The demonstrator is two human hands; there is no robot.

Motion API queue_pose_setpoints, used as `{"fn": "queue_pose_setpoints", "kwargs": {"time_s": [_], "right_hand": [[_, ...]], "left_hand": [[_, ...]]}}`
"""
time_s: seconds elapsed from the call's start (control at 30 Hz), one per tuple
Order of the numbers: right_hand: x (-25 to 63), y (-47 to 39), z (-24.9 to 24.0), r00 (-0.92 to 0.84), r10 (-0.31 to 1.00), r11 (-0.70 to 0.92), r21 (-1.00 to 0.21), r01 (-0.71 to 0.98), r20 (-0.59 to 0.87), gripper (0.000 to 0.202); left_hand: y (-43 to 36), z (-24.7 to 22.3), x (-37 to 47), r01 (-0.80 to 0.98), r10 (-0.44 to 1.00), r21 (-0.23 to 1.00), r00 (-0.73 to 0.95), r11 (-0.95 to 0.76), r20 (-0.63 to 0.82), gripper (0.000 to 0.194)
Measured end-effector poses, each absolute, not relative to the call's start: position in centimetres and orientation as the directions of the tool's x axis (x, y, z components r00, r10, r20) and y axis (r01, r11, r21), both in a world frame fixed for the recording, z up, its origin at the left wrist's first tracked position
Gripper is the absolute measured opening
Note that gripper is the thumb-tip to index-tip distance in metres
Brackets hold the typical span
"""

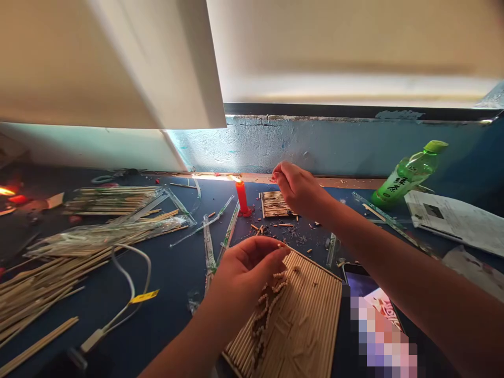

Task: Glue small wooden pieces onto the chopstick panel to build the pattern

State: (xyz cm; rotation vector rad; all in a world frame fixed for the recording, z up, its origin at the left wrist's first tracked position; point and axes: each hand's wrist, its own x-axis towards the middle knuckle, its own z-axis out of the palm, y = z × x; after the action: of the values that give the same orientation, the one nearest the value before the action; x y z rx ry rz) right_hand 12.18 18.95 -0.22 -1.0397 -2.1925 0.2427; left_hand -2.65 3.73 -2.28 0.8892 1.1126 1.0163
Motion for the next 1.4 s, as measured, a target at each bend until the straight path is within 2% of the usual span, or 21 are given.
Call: {"fn": "queue_pose_setpoints", "kwargs": {"time_s": [0.2,0.5,0.8,1.03,1.4], "right_hand": [[11.9,19.2,-0.6,-0.461,0.727,0.678,-0.426,0.599,0.509,0.019],[11.7,19.0,-0.5,-0.463,0.722,0.683,-0.424,0.595,0.514,0.019],[11.5,19.0,-0.7,-0.463,0.731,0.676,-0.442,0.589,0.501,0.019],[11.4,19.1,-0.7,-0.45,0.737,0.669,-0.449,0.592,0.505,0.019],[11.7,19.1,-0.9,-0.448,0.73,0.675,-0.44,0.593,0.517,0.019]], "left_hand": [[4.1,-3.6,-3.0,-0.368,0.926,0.85,0.192,0.376,-0.326,0.024],[3.9,-3.5,-2.8,-0.276,0.927,0.885,0.131,0.375,-0.352,0.03],[4.0,-3.5,-2.9,-0.24,0.947,0.917,0.115,0.319,-0.3,0.024],[3.9,-3.5,-2.9,-0.323,0.953,0.897,0.1,0.302,-0.285,0.024],[4.4,-3.0,-2.6,-0.486,0.933,0.804,0.074,0.342,-0.352,0.021]]}}
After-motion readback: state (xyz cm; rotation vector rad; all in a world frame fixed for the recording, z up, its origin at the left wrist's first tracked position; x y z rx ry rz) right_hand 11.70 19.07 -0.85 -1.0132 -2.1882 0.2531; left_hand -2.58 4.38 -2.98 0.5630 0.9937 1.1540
